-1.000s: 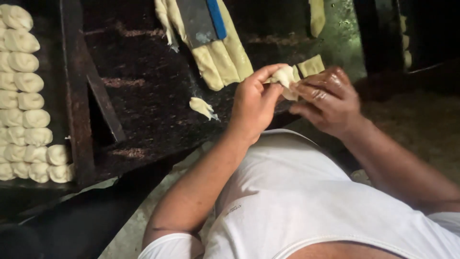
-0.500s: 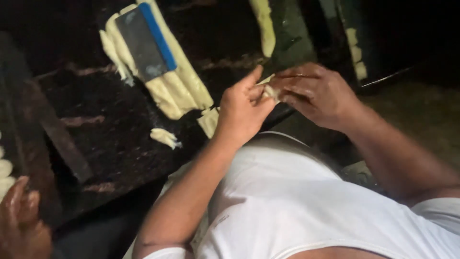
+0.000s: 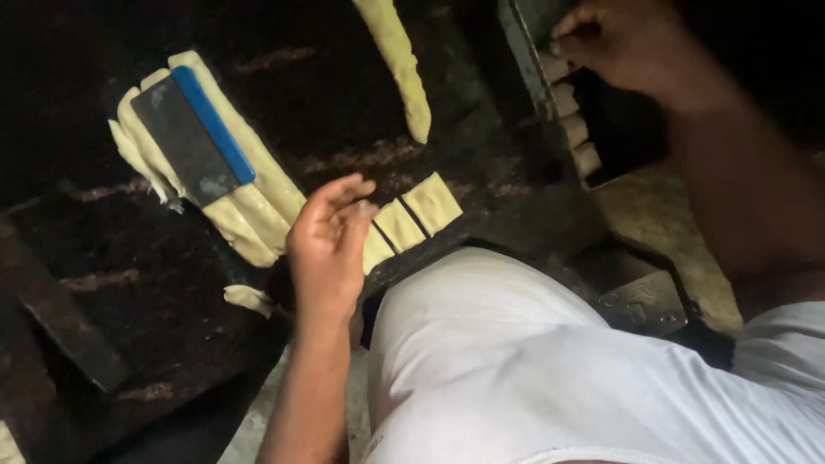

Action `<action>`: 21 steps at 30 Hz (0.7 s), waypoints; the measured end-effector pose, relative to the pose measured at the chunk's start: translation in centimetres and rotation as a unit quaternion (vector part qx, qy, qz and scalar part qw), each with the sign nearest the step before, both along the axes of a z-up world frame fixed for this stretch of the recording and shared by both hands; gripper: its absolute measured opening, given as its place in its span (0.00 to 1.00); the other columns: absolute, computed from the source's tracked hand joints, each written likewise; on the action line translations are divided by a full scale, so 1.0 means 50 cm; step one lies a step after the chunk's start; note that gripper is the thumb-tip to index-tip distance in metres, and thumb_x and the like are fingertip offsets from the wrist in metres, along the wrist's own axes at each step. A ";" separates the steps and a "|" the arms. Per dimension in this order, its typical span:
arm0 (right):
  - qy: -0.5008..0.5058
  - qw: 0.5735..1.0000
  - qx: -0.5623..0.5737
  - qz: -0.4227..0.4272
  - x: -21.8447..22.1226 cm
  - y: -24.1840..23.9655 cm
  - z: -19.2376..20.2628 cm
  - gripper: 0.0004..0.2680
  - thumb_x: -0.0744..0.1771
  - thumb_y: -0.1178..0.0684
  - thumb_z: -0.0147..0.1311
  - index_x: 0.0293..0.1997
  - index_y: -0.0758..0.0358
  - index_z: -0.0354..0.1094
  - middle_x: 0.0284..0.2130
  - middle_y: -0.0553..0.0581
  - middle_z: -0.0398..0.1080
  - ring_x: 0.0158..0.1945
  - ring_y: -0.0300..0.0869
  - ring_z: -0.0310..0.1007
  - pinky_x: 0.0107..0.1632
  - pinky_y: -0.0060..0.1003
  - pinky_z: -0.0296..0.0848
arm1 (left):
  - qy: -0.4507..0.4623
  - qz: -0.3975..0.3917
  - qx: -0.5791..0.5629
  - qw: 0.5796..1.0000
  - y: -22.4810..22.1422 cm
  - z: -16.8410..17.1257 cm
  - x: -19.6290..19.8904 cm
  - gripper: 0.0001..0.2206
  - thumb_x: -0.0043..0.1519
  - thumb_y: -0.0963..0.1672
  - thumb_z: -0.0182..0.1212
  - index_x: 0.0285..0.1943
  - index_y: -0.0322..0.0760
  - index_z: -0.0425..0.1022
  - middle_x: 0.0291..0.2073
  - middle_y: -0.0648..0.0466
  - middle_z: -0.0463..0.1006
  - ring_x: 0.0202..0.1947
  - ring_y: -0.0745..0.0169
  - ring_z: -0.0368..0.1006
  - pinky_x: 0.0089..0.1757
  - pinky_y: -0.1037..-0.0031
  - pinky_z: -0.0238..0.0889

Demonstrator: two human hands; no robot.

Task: Shaping and folding pieces of dough on a bakery workbench.

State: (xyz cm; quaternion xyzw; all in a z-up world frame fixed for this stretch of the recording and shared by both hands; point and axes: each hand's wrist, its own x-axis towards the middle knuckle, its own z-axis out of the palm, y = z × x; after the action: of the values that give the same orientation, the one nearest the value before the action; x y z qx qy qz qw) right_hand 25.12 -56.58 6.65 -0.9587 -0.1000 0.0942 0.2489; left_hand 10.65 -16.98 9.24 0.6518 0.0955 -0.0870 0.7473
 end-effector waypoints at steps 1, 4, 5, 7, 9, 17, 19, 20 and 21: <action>-0.005 1.000 0.005 0.012 0.007 -0.020 -0.022 0.08 0.72 0.52 0.58 0.54 0.62 0.76 0.44 0.59 0.78 0.41 0.44 0.77 0.43 0.39 0.75 | -0.001 0.013 0.027 1.000 0.008 -0.004 -0.003 0.14 0.65 0.35 0.59 0.60 0.27 0.73 0.48 0.48 0.80 0.46 0.66 0.76 0.50 0.77 0.72; -0.007 0.999 -0.004 0.040 0.010 -0.027 -0.029 0.09 0.74 0.49 0.57 0.58 0.61 0.76 0.46 0.58 0.78 0.41 0.44 0.79 0.44 0.39 0.77 | 0.000 0.046 0.082 0.996 0.031 -0.011 -0.018 0.11 0.66 0.36 0.59 0.56 0.28 0.76 0.40 0.53 0.80 0.40 0.70 0.76 0.45 0.80 0.71; -0.007 0.998 -0.019 0.053 0.007 -0.020 -0.019 0.11 0.73 0.48 0.58 0.59 0.60 0.75 0.46 0.58 0.78 0.41 0.45 0.79 0.44 0.39 0.77 | 0.000 0.064 0.108 0.992 0.040 -0.010 -0.023 0.10 0.66 0.36 0.59 0.55 0.29 0.78 0.36 0.56 0.80 0.38 0.72 0.76 0.43 0.81 0.71; -0.009 0.997 -0.042 0.060 0.003 -0.016 -0.017 0.11 0.72 0.48 0.59 0.58 0.61 0.76 0.45 0.60 0.78 0.40 0.46 0.79 0.44 0.40 0.77 | -0.005 0.080 0.131 0.988 0.064 -0.021 -0.037 0.10 0.66 0.35 0.59 0.55 0.29 0.78 0.35 0.57 0.79 0.37 0.73 0.76 0.42 0.82 0.70; -0.015 0.996 -0.064 0.066 0.003 -0.019 -0.019 0.12 0.71 0.48 0.61 0.58 0.62 0.76 0.44 0.61 0.79 0.40 0.47 0.79 0.44 0.41 0.77 | -0.013 0.097 0.154 0.983 0.091 -0.027 -0.048 0.10 0.66 0.35 0.59 0.55 0.29 0.78 0.34 0.58 0.78 0.36 0.74 0.75 0.41 0.83 0.69; -0.184 0.958 -0.064 0.210 0.017 -0.126 -0.123 0.07 0.74 0.55 0.58 0.54 0.68 0.71 0.45 0.63 0.74 0.44 0.49 0.75 0.48 0.40 0.75 | -0.077 0.164 0.261 0.948 0.179 -0.028 -0.092 0.08 0.68 0.36 0.60 0.55 0.29 0.78 0.37 0.57 0.78 0.37 0.72 0.75 0.41 0.81 0.68; -0.155 0.963 -0.085 0.205 -0.015 -0.032 -0.049 0.05 0.73 0.58 0.56 0.51 0.68 0.72 0.37 0.62 0.72 0.38 0.49 0.73 0.44 0.42 0.74 | -0.110 0.148 0.361 0.914 0.206 -0.030 -0.112 0.08 0.67 0.37 0.61 0.53 0.28 0.79 0.38 0.53 0.79 0.37 0.65 0.76 0.40 0.76 0.69; -0.132 0.967 -0.124 0.180 -0.027 0.006 0.000 0.03 0.73 0.60 0.54 0.47 0.69 0.73 0.30 0.60 0.70 0.32 0.49 0.72 0.40 0.43 0.72 | -0.152 0.114 0.442 0.877 0.219 -0.034 -0.109 0.07 0.66 0.37 0.62 0.52 0.28 0.80 0.39 0.48 0.81 0.36 0.57 0.78 0.40 0.72 0.71; -0.137 0.965 -0.118 0.191 -0.046 0.068 0.027 0.03 0.73 0.60 0.54 0.47 0.69 0.73 0.30 0.60 0.70 0.32 0.49 0.72 0.40 0.43 0.72 | -0.149 0.126 0.447 0.873 0.219 -0.035 -0.114 0.07 0.66 0.37 0.62 0.52 0.28 0.80 0.39 0.48 0.81 0.36 0.57 0.78 0.40 0.72 0.71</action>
State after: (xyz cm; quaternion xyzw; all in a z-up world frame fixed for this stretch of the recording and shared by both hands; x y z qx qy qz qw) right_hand 22.84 -53.20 8.02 -0.9481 -0.3030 0.0191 0.0948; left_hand 4.98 -6.03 7.49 0.9042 0.0928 0.1577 0.3860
